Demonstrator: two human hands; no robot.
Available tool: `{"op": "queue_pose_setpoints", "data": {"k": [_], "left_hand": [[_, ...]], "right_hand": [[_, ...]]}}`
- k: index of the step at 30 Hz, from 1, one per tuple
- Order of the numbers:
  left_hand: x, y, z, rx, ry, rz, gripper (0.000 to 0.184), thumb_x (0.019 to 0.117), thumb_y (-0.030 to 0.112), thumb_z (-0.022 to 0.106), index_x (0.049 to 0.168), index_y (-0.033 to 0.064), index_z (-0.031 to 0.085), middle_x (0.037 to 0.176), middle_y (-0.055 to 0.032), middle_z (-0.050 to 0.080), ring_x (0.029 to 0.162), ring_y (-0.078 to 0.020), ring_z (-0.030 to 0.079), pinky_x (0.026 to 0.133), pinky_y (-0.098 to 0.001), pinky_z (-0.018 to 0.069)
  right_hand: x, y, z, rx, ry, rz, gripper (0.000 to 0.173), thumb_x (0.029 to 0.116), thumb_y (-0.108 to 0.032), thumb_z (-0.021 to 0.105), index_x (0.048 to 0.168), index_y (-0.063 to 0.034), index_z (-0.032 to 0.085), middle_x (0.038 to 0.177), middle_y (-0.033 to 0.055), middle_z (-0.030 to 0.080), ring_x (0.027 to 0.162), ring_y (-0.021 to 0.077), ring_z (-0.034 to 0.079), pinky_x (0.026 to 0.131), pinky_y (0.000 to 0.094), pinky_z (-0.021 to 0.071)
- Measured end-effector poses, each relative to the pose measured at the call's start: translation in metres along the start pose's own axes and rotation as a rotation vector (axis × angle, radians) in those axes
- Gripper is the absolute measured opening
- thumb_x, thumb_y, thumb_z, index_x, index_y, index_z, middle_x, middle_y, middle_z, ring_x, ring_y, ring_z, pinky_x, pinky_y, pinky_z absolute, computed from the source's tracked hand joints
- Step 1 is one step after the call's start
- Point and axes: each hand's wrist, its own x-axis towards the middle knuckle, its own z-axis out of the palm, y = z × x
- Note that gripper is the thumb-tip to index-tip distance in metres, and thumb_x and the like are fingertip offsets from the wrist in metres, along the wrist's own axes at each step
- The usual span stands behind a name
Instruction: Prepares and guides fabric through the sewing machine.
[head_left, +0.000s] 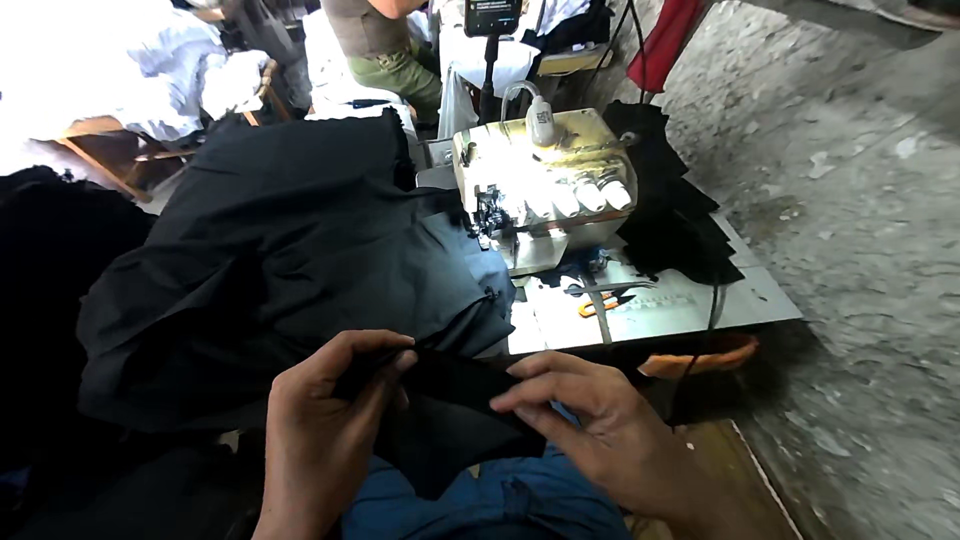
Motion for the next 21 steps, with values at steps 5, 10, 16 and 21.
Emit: {"op": "queue_pose_setpoints", "data": {"k": [5, 10, 16, 21], "left_hand": [[-0.002, -0.005, 0.016, -0.041, 0.07, 0.069, 0.011, 0.0998, 0.017, 0.067, 0.106, 0.0093, 0.071, 0.091, 0.0091, 0.072, 0.068, 0.0015, 0.066, 0.057, -0.0129, 0.0569], [-0.003, -0.013, 0.029, 0.009, 0.142, 0.203, 0.012, 0.1017, 0.018, 0.065, 0.106, 0.009, 0.071, 0.096, 0.0075, 0.071, 0.073, 0.0035, 0.066, 0.061, -0.0113, 0.0573], [0.002, -0.016, 0.024, 0.052, 0.151, 0.224, 0.013, 0.1004, 0.016, 0.066, 0.106, 0.007, 0.074, 0.097, 0.0057, 0.072, 0.073, 0.0028, 0.066, 0.061, -0.0116, 0.0572], [0.004, -0.017, 0.023, 0.031, 0.126, 0.2, 0.012, 0.0994, 0.015, 0.067, 0.106, 0.0076, 0.074, 0.095, 0.0058, 0.072, 0.072, 0.0014, 0.067, 0.06, -0.0128, 0.0578]], "right_hand": [[0.012, 0.001, 0.023, 0.124, 0.291, 0.062, 0.019, 0.0897, -0.027, 0.08, 0.083, -0.0101, 0.073, 0.089, -0.002, 0.072, 0.082, 0.0013, 0.067, 0.067, 0.0154, 0.0574], [0.025, 0.002, 0.033, 0.157, 0.494, 0.135, 0.039, 0.0747, -0.021, 0.092, 0.089, -0.0125, 0.056, 0.076, -0.0068, 0.063, 0.066, -0.003, 0.06, 0.059, 0.0112, 0.0518], [0.024, 0.002, 0.028, 0.248, 0.366, 0.196, 0.014, 0.086, -0.013, 0.082, 0.096, -0.0039, 0.079, 0.089, -0.0005, 0.078, 0.082, 0.0026, 0.072, 0.077, 0.0181, 0.0613], [0.024, 0.004, 0.029, 0.274, 0.403, 0.149, 0.012, 0.0844, -0.008, 0.082, 0.094, -0.0033, 0.078, 0.088, 0.0011, 0.077, 0.081, 0.0044, 0.072, 0.076, 0.0194, 0.0616]]}}
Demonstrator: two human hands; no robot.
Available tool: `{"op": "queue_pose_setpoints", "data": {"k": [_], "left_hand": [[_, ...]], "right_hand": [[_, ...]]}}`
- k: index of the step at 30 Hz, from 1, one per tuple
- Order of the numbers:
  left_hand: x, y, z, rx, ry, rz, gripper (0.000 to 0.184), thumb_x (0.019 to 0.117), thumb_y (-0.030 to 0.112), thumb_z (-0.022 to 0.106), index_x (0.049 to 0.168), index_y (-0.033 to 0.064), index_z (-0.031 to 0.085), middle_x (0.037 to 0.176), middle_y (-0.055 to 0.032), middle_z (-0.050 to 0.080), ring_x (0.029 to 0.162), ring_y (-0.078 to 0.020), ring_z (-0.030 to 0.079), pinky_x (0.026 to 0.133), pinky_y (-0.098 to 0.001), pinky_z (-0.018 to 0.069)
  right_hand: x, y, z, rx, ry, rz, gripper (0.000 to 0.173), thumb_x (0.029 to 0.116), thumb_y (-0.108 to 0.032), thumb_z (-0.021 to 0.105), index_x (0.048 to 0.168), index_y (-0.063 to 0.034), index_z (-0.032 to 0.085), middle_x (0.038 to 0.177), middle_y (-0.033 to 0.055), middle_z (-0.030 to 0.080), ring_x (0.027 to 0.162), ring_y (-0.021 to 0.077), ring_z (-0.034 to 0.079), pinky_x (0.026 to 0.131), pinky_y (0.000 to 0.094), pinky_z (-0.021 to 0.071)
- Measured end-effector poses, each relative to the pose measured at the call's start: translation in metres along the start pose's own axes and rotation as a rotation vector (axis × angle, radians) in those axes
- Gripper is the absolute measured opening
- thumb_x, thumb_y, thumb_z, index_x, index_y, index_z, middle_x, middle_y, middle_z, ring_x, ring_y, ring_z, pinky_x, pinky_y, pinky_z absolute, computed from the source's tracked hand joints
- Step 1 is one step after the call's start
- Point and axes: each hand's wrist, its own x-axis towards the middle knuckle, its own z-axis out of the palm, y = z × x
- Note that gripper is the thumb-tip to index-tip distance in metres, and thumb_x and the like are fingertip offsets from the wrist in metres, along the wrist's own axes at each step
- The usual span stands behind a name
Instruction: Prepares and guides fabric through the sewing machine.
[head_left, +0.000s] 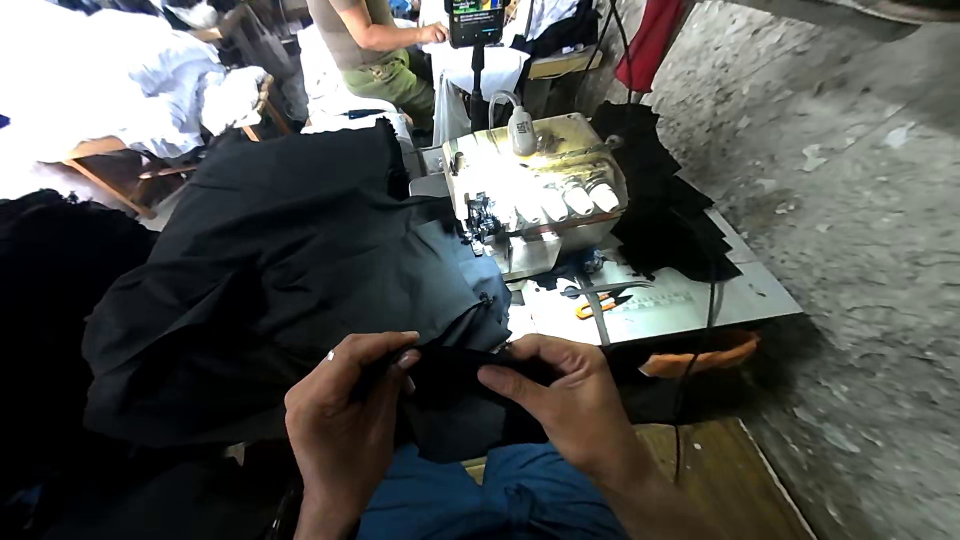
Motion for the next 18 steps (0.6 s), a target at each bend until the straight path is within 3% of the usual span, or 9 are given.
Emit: {"op": "queue_pose_setpoints", "data": {"k": [11, 14, 17, 18], "left_hand": [[0.011, 0.002, 0.004, -0.018, -0.041, -0.033, 0.011, 0.0977, 0.013, 0.069, 0.105, 0.0062, 0.073, 0.094, 0.0059, 0.073, 0.07, 0.0012, 0.066, 0.059, -0.0134, 0.0579], [0.024, 0.001, 0.001, 0.036, -0.109, -0.037, 0.011, 0.0986, 0.014, 0.068, 0.104, 0.0062, 0.073, 0.092, 0.0066, 0.073, 0.07, 0.0023, 0.066, 0.06, -0.0127, 0.0572], [0.041, -0.002, -0.003, 0.153, -0.152, -0.047, 0.01, 0.0966, 0.016, 0.07, 0.102, 0.0092, 0.074, 0.088, 0.0089, 0.073, 0.068, 0.0038, 0.066, 0.059, -0.0122, 0.0568], [0.045, -0.004, -0.003, 0.176, -0.157, -0.051, 0.01, 0.0955, 0.015, 0.071, 0.102, 0.0093, 0.075, 0.088, 0.0091, 0.073, 0.068, 0.004, 0.066, 0.059, -0.0122, 0.0569]], "right_hand": [[0.004, -0.001, -0.003, 0.029, 0.024, 0.006, 0.009, 0.0886, -0.009, 0.078, 0.095, -0.0023, 0.078, 0.087, 0.0007, 0.076, 0.078, 0.0035, 0.07, 0.073, 0.0176, 0.06], [0.008, -0.004, -0.012, 0.053, -0.067, 0.121, 0.011, 0.0873, -0.008, 0.08, 0.096, -0.0021, 0.078, 0.085, 0.0012, 0.076, 0.075, 0.0036, 0.071, 0.071, 0.0184, 0.0607], [0.011, -0.011, -0.031, 0.007, -0.23, 0.275, 0.02, 0.0895, -0.011, 0.078, 0.108, -0.0041, 0.078, 0.089, -0.001, 0.078, 0.075, 0.0029, 0.072, 0.07, 0.0181, 0.0612], [0.01, -0.012, -0.036, -0.013, -0.254, 0.297, 0.018, 0.0899, -0.013, 0.078, 0.106, -0.005, 0.078, 0.088, -0.0018, 0.078, 0.075, 0.002, 0.072, 0.069, 0.0177, 0.0609]]}}
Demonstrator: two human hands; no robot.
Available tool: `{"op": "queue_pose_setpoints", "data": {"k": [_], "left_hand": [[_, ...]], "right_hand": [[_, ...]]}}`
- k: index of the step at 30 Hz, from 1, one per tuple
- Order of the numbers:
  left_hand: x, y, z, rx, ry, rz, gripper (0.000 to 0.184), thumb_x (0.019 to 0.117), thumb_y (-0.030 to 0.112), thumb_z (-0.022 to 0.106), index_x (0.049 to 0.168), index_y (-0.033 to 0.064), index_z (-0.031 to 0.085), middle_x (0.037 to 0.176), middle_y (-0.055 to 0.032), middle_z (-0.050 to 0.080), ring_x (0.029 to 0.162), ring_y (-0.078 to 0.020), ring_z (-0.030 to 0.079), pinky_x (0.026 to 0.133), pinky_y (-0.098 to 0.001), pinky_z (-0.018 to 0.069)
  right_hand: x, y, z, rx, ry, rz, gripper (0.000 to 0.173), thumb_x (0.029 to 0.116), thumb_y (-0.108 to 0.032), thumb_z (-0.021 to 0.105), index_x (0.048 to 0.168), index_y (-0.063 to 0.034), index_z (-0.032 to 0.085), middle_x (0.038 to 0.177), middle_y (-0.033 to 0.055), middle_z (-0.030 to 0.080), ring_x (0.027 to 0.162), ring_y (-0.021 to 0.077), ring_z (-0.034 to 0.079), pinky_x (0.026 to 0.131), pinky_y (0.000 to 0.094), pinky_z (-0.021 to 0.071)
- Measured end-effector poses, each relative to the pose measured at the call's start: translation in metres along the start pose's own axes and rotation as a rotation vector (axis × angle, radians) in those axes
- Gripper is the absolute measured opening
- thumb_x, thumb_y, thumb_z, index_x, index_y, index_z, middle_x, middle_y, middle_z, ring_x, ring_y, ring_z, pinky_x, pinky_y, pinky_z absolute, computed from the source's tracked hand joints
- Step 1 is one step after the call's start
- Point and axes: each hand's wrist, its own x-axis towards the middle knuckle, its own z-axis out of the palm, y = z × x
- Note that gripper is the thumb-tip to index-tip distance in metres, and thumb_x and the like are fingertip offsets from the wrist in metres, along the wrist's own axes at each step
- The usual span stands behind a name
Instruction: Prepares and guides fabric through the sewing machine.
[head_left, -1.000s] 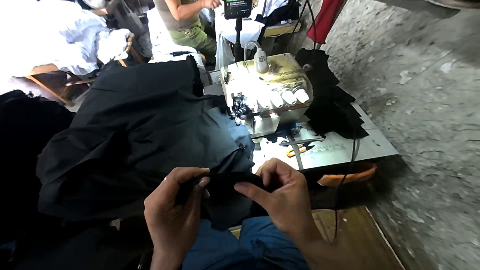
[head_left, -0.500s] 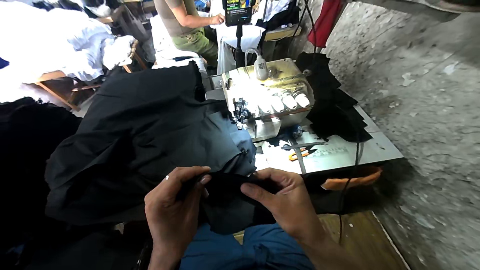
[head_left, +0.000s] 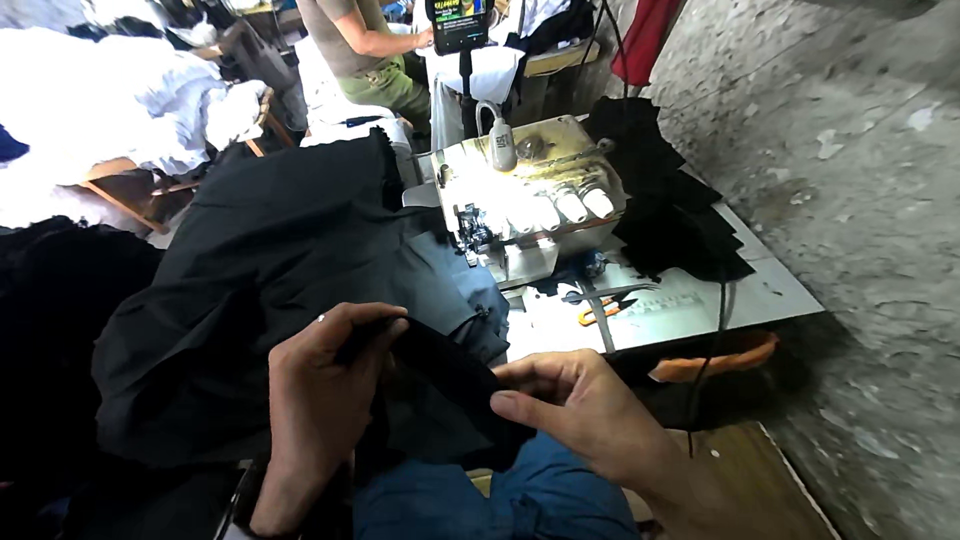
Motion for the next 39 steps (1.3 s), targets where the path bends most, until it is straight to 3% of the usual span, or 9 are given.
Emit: {"op": "queue_pose_setpoints", "data": {"k": [5, 13, 16, 19, 23, 26, 27, 31, 39], "left_hand": [[0.012, -0.009, 0.012, 0.022, -0.026, -0.03, 0.01, 0.0943, 0.015, 0.072, 0.101, 0.0087, 0.075, 0.086, 0.0081, 0.074, 0.066, 0.0025, 0.067, 0.059, -0.0132, 0.0574], [0.027, -0.021, 0.026, 0.04, -0.024, -0.008, 0.01, 0.0942, 0.014, 0.072, 0.103, 0.0094, 0.074, 0.095, 0.0079, 0.075, 0.072, 0.0043, 0.068, 0.06, -0.0118, 0.0579], [0.045, -0.018, 0.022, 0.136, -0.039, 0.104, 0.01, 0.0981, 0.022, 0.07, 0.106, 0.0154, 0.072, 0.099, 0.0095, 0.073, 0.079, 0.0064, 0.067, 0.067, -0.0091, 0.0561], [0.071, -0.03, 0.045, 0.263, -0.02, 0.194, 0.013, 0.0982, 0.023, 0.07, 0.103, 0.0111, 0.073, 0.098, 0.0025, 0.075, 0.086, 0.0031, 0.069, 0.075, -0.0116, 0.0558], [0.084, -0.079, 0.09, 0.29, 0.037, 0.191, 0.013, 0.0914, 0.016, 0.075, 0.097, 0.004, 0.075, 0.095, -0.0046, 0.078, 0.091, -0.0016, 0.072, 0.082, -0.0161, 0.0564], [0.08, -0.099, 0.101, 0.245, 0.025, 0.158, 0.015, 0.0907, 0.015, 0.076, 0.098, 0.0028, 0.072, 0.095, -0.0039, 0.077, 0.092, -0.0012, 0.071, 0.083, -0.0158, 0.0559], [0.079, -0.103, 0.102, 0.235, 0.019, 0.152, 0.015, 0.0905, 0.015, 0.076, 0.098, 0.0024, 0.072, 0.095, -0.0037, 0.077, 0.092, -0.0003, 0.07, 0.083, -0.0147, 0.0549], [0.078, -0.113, 0.105, 0.219, 0.014, 0.156, 0.014, 0.0912, 0.015, 0.075, 0.095, 0.0024, 0.071, 0.091, -0.0036, 0.075, 0.089, 0.0004, 0.069, 0.081, -0.0137, 0.0534], [0.076, -0.12, 0.108, 0.166, -0.008, 0.167, 0.01, 0.0902, 0.011, 0.074, 0.096, 0.0041, 0.071, 0.093, -0.0026, 0.075, 0.094, -0.0033, 0.069, 0.086, -0.0175, 0.0546]], "right_hand": [[-0.001, 0.01, -0.01, -0.113, 0.109, -0.052, 0.015, 0.0828, -0.023, 0.086, 0.086, -0.0104, 0.08, 0.073, -0.0043, 0.074, 0.062, -0.0008, 0.067, 0.057, 0.0147, 0.0558], [0.015, 0.025, -0.017, -0.028, 0.181, -0.079, 0.011, 0.0825, -0.016, 0.085, 0.086, -0.0074, 0.08, 0.077, -0.0021, 0.076, 0.066, -0.0001, 0.069, 0.06, 0.016, 0.0581], [0.022, 0.024, -0.019, 0.075, 0.133, -0.041, 0.007, 0.0892, -0.008, 0.078, 0.091, -0.0019, 0.079, 0.084, -0.0009, 0.077, 0.074, -0.0008, 0.07, 0.069, 0.0173, 0.06], [0.045, 0.04, -0.021, 0.012, 0.244, 0.001, 0.006, 0.0879, -0.012, 0.08, 0.089, -0.0063, 0.077, 0.08, -0.0036, 0.075, 0.068, -0.0012, 0.068, 0.063, 0.0166, 0.0586], [0.078, 0.072, -0.036, -0.085, 0.289, 0.057, 0.03, 0.0842, -0.023, 0.082, 0.108, -0.0133, 0.065, 0.072, -0.0103, 0.068, 0.055, -0.0025, 0.061, 0.05, 0.0135, 0.0509], [0.084, 0.08, -0.045, -0.033, 0.207, 0.164, 0.043, 0.0838, -0.025, 0.082, 0.121, -0.0132, 0.064, 0.069, -0.0116, 0.067, 0.054, -0.0028, 0.059, 0.052, 0.0132, 0.0505], [0.084, 0.081, -0.046, -0.016, 0.195, 0.178, 0.041, 0.0838, -0.024, 0.082, 0.12, -0.012, 0.066, 0.069, -0.0116, 0.068, 0.054, -0.0031, 0.06, 0.052, 0.0129, 0.0508], [0.079, 0.084, -0.044, 0.027, 0.224, 0.158, 0.019, 0.083, -0.022, 0.083, 0.094, -0.0124, 0.07, 0.063, -0.0108, 0.066, 0.052, -0.0043, 0.058, 0.048, 0.0122, 0.0471], [0.066, 0.078, -0.04, 0.036, 0.272, 0.196, 0.018, 0.0829, -0.018, 0.084, 0.093, -0.0109, 0.071, 0.067, -0.009, 0.07, 0.057, -0.0031, 0.062, 0.052, 0.0133, 0.0518]]}}
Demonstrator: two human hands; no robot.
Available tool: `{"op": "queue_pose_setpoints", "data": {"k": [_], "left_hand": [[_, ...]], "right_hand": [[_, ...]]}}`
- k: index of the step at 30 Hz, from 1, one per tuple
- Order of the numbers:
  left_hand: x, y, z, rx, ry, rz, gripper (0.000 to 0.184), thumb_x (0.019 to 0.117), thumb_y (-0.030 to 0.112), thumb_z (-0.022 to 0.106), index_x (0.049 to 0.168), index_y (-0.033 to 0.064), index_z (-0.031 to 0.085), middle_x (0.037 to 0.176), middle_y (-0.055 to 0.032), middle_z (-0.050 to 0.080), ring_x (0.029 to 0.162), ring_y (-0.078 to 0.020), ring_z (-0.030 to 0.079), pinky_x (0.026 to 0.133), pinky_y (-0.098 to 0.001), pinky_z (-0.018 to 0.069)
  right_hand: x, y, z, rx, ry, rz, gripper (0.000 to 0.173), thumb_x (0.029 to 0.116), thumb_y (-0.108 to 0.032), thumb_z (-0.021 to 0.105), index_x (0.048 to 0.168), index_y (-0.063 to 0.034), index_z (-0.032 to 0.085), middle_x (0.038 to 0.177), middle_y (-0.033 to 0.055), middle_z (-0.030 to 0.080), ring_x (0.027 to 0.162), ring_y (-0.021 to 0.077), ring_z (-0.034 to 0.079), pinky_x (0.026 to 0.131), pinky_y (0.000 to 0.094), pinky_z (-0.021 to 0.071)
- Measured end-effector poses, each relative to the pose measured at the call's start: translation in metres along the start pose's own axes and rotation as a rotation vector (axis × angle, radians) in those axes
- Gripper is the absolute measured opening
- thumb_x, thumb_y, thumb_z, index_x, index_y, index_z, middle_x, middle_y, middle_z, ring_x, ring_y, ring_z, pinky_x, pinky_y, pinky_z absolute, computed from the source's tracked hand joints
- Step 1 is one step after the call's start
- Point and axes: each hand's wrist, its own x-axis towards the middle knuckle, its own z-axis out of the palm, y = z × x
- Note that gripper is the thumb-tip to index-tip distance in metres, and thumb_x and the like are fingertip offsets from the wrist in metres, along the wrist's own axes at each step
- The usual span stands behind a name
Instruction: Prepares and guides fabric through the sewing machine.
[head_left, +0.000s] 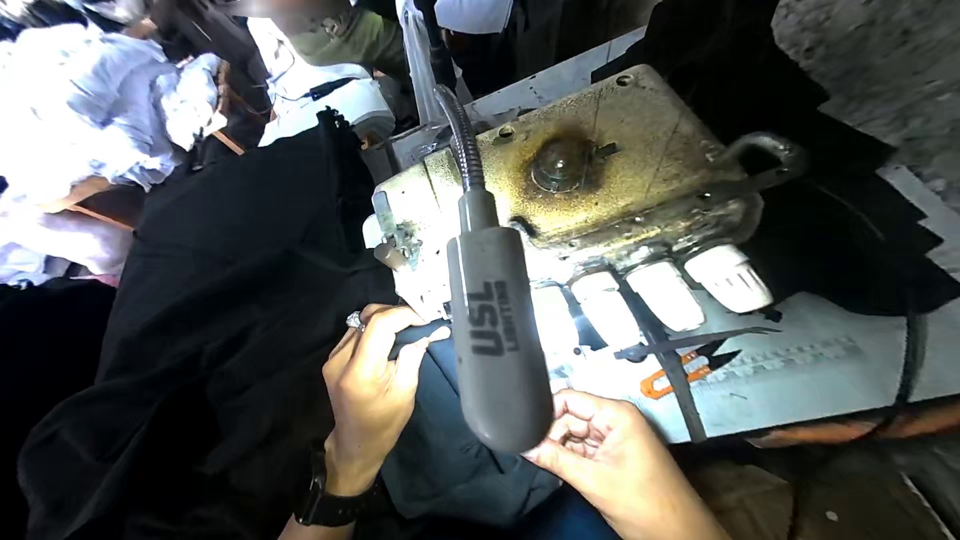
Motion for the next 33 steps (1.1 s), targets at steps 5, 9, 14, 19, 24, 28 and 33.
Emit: {"op": "queue_pose_setpoints", "data": {"k": [5, 9, 14, 19, 24, 28, 33], "left_hand": [[0.001, 0.0, 0.001, 0.016, -0.004, 0.001, 0.012, 0.0926, 0.016, 0.074, 0.093, 0.0046, 0.071, 0.091, -0.0027, 0.075, 0.092, -0.0031, 0.069, 0.085, -0.0173, 0.054], [0.0, -0.001, 0.0, 0.011, -0.007, 0.008, 0.012, 0.0932, 0.016, 0.073, 0.094, 0.0047, 0.071, 0.09, -0.0027, 0.074, 0.092, -0.0037, 0.069, 0.085, -0.0176, 0.0541], [0.001, -0.002, 0.001, 0.02, -0.013, 0.013, 0.012, 0.093, 0.016, 0.073, 0.093, 0.0042, 0.071, 0.09, -0.0033, 0.074, 0.091, -0.0033, 0.068, 0.084, -0.0173, 0.054], [-0.006, 0.001, -0.013, 0.047, -0.098, 0.009, 0.012, 0.0945, 0.02, 0.073, 0.096, 0.0089, 0.076, 0.096, -0.0023, 0.077, 0.097, -0.0066, 0.07, 0.088, -0.0215, 0.0544], [0.005, 0.011, -0.023, 0.152, -0.242, -0.091, 0.015, 0.0909, 0.031, 0.075, 0.094, 0.0167, 0.078, 0.095, 0.0058, 0.073, 0.09, -0.0007, 0.067, 0.079, -0.021, 0.0549], [0.021, 0.019, -0.023, 0.26, -0.334, -0.223, 0.018, 0.0847, 0.033, 0.082, 0.095, 0.0199, 0.076, 0.092, 0.0063, 0.073, 0.082, -0.0076, 0.068, 0.07, -0.0346, 0.0559], [0.016, 0.016, -0.013, 0.368, -0.309, -0.26, 0.028, 0.0915, 0.043, 0.073, 0.105, 0.0186, 0.073, 0.101, -0.0001, 0.07, 0.099, -0.0205, 0.065, 0.084, -0.052, 0.049]], "right_hand": [[0.004, 0.012, 0.004, -0.195, 0.099, -0.171, 0.021, 0.0863, -0.032, 0.081, 0.082, -0.0146, 0.071, 0.067, -0.011, 0.06, 0.059, -0.0063, 0.052, 0.052, 0.0102, 0.0421], [0.012, 0.016, 0.003, -0.275, 0.112, -0.317, 0.022, 0.0851, -0.034, 0.08, 0.078, -0.0167, 0.07, 0.099, -0.0052, 0.063, 0.095, -0.0007, 0.058, 0.077, 0.0134, 0.0497], [0.017, 0.016, 0.0, -0.16, -0.019, -0.251, 0.016, 0.0869, -0.025, 0.077, 0.078, -0.0161, 0.066, 0.081, -0.0087, 0.068, 0.073, -0.0048, 0.059, 0.061, 0.0115, 0.0466], [-0.001, 0.013, 0.004, -0.171, -0.05, -0.192, 0.021, 0.0823, -0.021, 0.08, 0.081, -0.0157, 0.06, 0.074, -0.0096, 0.064, 0.062, -0.0064, 0.058, 0.053, 0.0108, 0.0495], [-0.007, 0.008, 0.005, -0.326, -0.126, -0.388, 0.018, 0.0899, -0.023, 0.074, 0.098, -0.0133, 0.062, 0.085, -0.0066, 0.064, 0.071, -0.0064, 0.058, 0.06, 0.008, 0.0489], [-0.002, -0.006, 0.002, -0.451, -0.238, -0.447, 0.029, 0.0927, -0.02, 0.068, 0.122, -0.0198, 0.07, 0.095, -0.0061, 0.07, 0.068, -0.005, 0.055, 0.058, 0.0098, 0.046], [0.004, -0.022, 0.001, -0.52, -0.336, -0.305, 0.067, 0.0877, -0.022, 0.069, 0.153, -0.0246, 0.053, 0.075, -0.0064, 0.057, 0.054, -0.0019, 0.043, 0.048, 0.0132, 0.0375]]}}
